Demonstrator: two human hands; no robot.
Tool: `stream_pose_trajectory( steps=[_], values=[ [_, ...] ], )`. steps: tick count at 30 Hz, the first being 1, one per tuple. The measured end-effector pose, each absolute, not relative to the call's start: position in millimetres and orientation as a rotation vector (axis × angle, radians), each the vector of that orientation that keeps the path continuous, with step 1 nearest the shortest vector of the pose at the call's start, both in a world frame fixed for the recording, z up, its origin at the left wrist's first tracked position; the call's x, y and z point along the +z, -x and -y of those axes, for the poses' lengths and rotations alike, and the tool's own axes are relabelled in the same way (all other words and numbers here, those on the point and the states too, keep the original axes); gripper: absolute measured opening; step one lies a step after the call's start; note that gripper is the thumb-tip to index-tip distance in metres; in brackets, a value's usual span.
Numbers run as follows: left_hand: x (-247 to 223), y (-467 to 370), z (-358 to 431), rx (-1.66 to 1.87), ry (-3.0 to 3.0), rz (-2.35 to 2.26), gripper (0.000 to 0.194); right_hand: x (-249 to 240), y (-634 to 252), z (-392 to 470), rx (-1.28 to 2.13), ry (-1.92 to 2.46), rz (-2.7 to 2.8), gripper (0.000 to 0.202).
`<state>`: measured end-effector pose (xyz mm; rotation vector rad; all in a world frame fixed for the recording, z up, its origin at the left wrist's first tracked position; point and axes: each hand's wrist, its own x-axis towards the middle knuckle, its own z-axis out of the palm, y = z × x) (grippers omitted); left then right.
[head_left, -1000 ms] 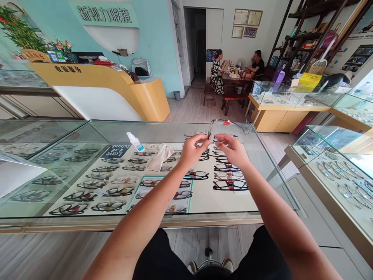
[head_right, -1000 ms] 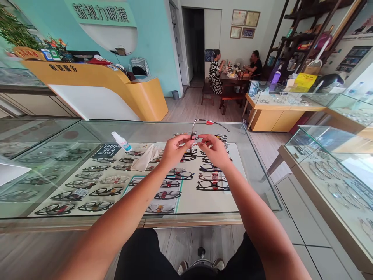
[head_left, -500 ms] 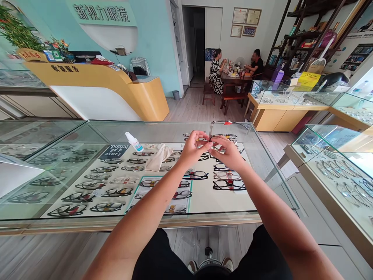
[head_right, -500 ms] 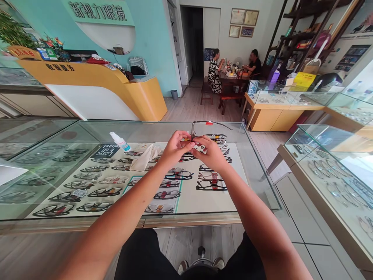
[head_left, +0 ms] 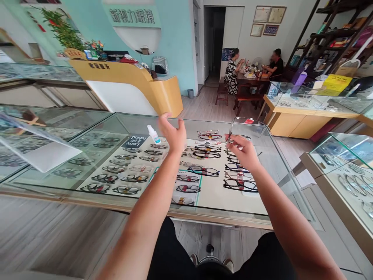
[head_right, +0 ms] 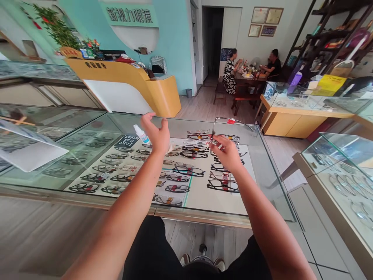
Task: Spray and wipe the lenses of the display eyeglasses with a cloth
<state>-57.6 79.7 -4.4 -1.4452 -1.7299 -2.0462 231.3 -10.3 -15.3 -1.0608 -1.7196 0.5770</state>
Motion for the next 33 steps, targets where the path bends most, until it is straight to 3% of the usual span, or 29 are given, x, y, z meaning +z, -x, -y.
stream_pose_trajectory(
  steps=[7,11,14,19,23,27,31,33],
  values=[
    [-16.6,107.8,-97.5,-1.919,0.903,2.066,0.073,-19.1,-235.5,5.9,0.586,1.095,1.690,0.036],
    [-29.5,121.5,-109.5,-2.004,0.744,2.399,0.081,-21.4,-237.9,2.7,0.588,1.122,1.672,0.039],
    [-38.3,131.5,-116.0,-2.068,0.663,2.577,0.073,-20.0,-239.5,2.8,0.598,1.128,1.667,0.039],
    [-39.5,137.3,-117.1,-2.155,0.715,2.563,0.039,-15.3,-238.9,6.8,0.606,1.140,1.638,0.039],
    [-20.0,118.3,-113.0,-2.391,1.001,2.286,0.032,-12.6,-237.0,8.7,0.608,1.141,1.632,0.037],
    [2.1,76.9,-97.3,-3.138,1.509,1.768,0.036,-10.0,-236.4,8.9,0.625,1.136,1.629,0.036],
    [16.2,40.2,-67.6,-3.471,2.222,1.453,0.032,-9.4,-236.7,8.2,0.692,1.131,1.614,0.036],
    [21.3,29.3,-52.8,-3.368,2.626,1.460,0.054,-9.9,-236.4,7.8,0.763,1.101,1.597,0.036]
  ],
)
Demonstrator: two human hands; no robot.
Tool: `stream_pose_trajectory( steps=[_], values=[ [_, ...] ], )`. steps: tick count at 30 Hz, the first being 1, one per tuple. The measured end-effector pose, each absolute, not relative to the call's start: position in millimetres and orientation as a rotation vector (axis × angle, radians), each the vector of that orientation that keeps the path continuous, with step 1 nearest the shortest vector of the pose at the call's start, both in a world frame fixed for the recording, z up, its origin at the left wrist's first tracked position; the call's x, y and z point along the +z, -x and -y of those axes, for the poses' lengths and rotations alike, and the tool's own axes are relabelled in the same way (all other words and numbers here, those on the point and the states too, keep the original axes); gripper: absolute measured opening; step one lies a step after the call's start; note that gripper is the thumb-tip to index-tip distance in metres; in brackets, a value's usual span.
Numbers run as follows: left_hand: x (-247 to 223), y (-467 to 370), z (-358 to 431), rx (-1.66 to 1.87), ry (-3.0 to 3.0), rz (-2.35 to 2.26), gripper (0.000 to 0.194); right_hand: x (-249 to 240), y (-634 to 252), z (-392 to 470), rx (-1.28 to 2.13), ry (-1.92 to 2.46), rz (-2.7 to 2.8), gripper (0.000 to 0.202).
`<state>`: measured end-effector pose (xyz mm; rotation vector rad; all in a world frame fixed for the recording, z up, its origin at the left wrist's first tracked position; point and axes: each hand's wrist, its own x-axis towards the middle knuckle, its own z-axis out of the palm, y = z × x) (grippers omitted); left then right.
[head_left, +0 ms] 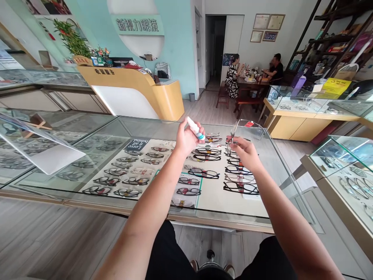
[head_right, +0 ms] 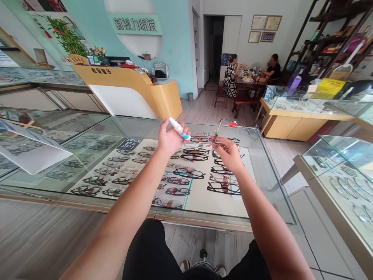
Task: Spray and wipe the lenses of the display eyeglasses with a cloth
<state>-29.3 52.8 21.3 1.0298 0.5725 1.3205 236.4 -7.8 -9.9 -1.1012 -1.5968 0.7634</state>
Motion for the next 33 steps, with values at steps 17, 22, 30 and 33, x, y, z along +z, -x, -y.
stream_pose_trajectory(
  steps=[17,22,30,33],
  values=[
    [-4.5,-12.2,-41.0,1.004,-1.375,-0.785,0.067,4.1,-224.6,22.4,1.061,0.899,1.671,0.028],
    [-6.5,-9.9,-40.1,1.010,-1.419,-0.818,0.059,1.6,-222.7,21.8,1.075,0.891,1.683,0.030],
    [-10.1,-7.9,-42.8,1.013,-1.447,-0.830,0.058,1.1,-222.2,21.2,1.085,0.893,1.676,0.028],
    [-9.4,-7.5,-43.1,1.050,-1.433,-0.815,0.062,3.0,-222.5,22.2,1.084,0.890,1.687,0.029]
  ],
)
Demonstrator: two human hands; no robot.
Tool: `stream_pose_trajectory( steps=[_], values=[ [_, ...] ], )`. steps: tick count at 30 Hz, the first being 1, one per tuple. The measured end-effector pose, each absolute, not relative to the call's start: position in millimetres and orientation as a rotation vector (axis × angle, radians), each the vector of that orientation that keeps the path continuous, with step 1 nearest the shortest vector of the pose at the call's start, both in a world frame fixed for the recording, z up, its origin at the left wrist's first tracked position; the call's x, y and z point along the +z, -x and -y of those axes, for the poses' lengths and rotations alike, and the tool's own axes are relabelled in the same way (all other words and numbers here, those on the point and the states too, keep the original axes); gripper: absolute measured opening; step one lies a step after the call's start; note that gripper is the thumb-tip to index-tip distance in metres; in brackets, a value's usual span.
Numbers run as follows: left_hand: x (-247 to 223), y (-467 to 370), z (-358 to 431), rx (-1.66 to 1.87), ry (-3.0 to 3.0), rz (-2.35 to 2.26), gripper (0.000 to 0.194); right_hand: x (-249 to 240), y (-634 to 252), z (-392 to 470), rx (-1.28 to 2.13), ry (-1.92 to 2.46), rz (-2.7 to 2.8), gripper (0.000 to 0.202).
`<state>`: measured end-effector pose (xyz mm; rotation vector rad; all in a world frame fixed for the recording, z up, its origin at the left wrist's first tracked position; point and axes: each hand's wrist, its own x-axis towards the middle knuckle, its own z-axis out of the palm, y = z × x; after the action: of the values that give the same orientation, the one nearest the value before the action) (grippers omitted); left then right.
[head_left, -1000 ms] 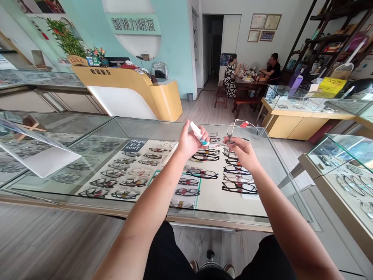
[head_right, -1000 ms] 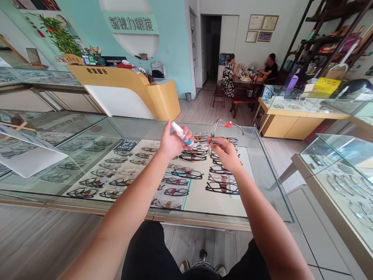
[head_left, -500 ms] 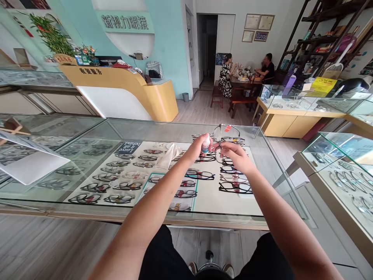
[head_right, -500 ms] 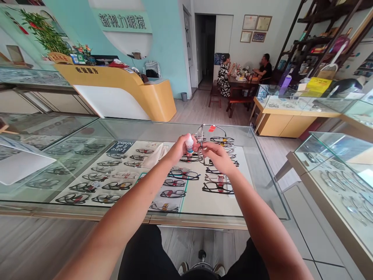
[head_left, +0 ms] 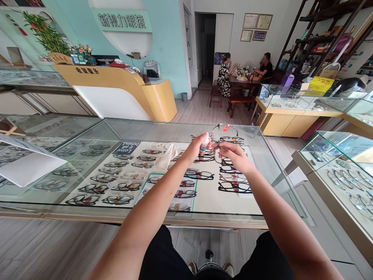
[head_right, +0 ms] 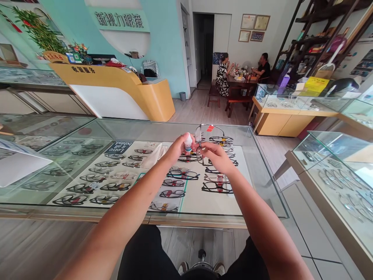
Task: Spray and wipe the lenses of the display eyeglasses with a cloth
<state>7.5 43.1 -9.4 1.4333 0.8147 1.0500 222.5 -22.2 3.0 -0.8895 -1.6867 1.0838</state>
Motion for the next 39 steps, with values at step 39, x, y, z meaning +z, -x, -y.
stream_pose_trajectory(
  steps=[39],
  values=[
    [-26.9,107.9,-128.3,1.842,-0.891,-1.715,0.025,-8.7,-236.1,11.0,1.095,0.832,1.313,0.024]
  ],
)
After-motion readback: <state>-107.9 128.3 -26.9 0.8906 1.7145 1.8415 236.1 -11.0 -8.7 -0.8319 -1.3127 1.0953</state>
